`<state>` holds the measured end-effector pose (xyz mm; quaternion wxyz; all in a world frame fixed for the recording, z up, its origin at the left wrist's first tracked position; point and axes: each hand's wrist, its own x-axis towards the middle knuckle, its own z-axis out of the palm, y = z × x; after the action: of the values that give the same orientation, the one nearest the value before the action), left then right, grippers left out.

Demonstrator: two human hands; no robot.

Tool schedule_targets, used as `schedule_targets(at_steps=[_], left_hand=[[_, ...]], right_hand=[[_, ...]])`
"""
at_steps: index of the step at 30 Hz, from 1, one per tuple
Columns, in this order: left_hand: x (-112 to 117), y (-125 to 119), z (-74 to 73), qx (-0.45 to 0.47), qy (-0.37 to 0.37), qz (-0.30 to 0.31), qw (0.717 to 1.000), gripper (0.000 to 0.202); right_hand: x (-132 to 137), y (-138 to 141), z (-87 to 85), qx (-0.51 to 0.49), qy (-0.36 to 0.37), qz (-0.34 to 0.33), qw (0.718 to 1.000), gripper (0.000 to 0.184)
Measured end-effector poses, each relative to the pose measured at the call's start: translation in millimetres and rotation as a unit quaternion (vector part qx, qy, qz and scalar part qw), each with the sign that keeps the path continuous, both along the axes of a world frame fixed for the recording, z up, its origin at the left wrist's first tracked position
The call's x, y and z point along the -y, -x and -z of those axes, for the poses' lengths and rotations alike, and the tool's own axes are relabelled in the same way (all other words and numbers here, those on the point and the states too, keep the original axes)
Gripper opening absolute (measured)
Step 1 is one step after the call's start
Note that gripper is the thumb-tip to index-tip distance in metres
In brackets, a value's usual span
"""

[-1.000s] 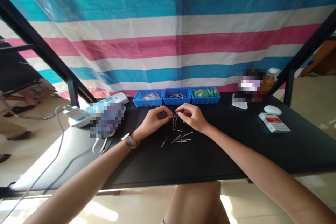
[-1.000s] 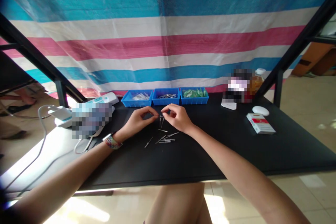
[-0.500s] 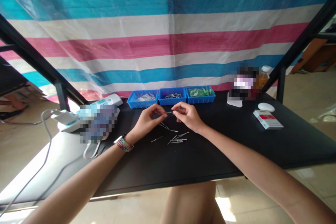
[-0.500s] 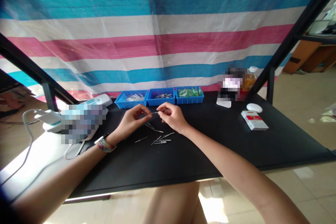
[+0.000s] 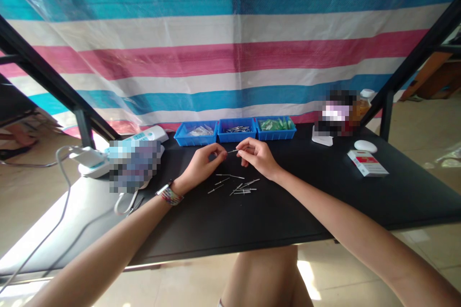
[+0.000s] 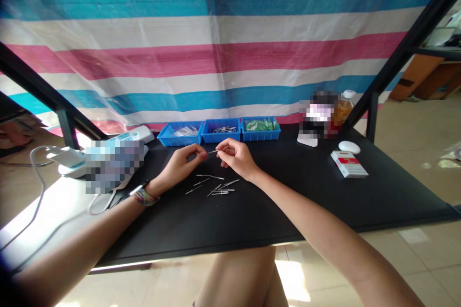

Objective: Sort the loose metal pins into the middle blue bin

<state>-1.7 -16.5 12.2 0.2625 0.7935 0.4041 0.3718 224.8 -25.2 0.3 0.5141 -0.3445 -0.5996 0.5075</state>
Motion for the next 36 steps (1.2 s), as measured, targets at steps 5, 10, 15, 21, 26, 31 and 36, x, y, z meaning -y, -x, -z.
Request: schedule_targets(at_steps=[5, 10, 15, 21, 26, 31, 36], left_hand=[[-2.1, 1.6, 0.5, 0.003, 0.014, 0.005, 1.0, 0.039], [-2.5, 3.1, -0.2, 0.011, 0.023, 0.012, 1.0, 0.042], [1.8, 1.7, -3.2, 0.019, 0.023, 0.025, 0.999, 0.036], [3.8, 0.1, -6.5, 0.011, -0.003, 0.023, 1.0, 0.034], [2.4, 0.1, -6.5, 0.009, -0.013, 0.017, 1.0, 0.037], [2.8, -1.3, -4.9, 0.018, -0.006, 0.011, 1.0, 0.038], [4.6, 0.4, -11.1, 0.005, 0.032, 0.027, 0.999, 0.037]], right_hand=[[-1.8, 0.1, 3.1, 0.007, -0.001, 0.009, 1.0, 0.021], [-4.9, 1.2, 7.1, 0.02, -0.002, 0.007, 1.0, 0.025], [-8.0, 0.2, 10.6, 0.021, -0.017, 0.023, 0.999, 0.034], [-6.1, -0.3, 7.9, 0.022, -0.025, 0.023, 0.999, 0.036], [-4.0, 0.1, 3.9, -0.003, -0.008, 0.014, 1.0, 0.03], [-3.2, -0.2, 6.0, 0.013, -0.012, 0.007, 1.0, 0.022], [-9.8, -4.0, 2.7, 0.049, -0.064, 0.058, 0.995, 0.021]])
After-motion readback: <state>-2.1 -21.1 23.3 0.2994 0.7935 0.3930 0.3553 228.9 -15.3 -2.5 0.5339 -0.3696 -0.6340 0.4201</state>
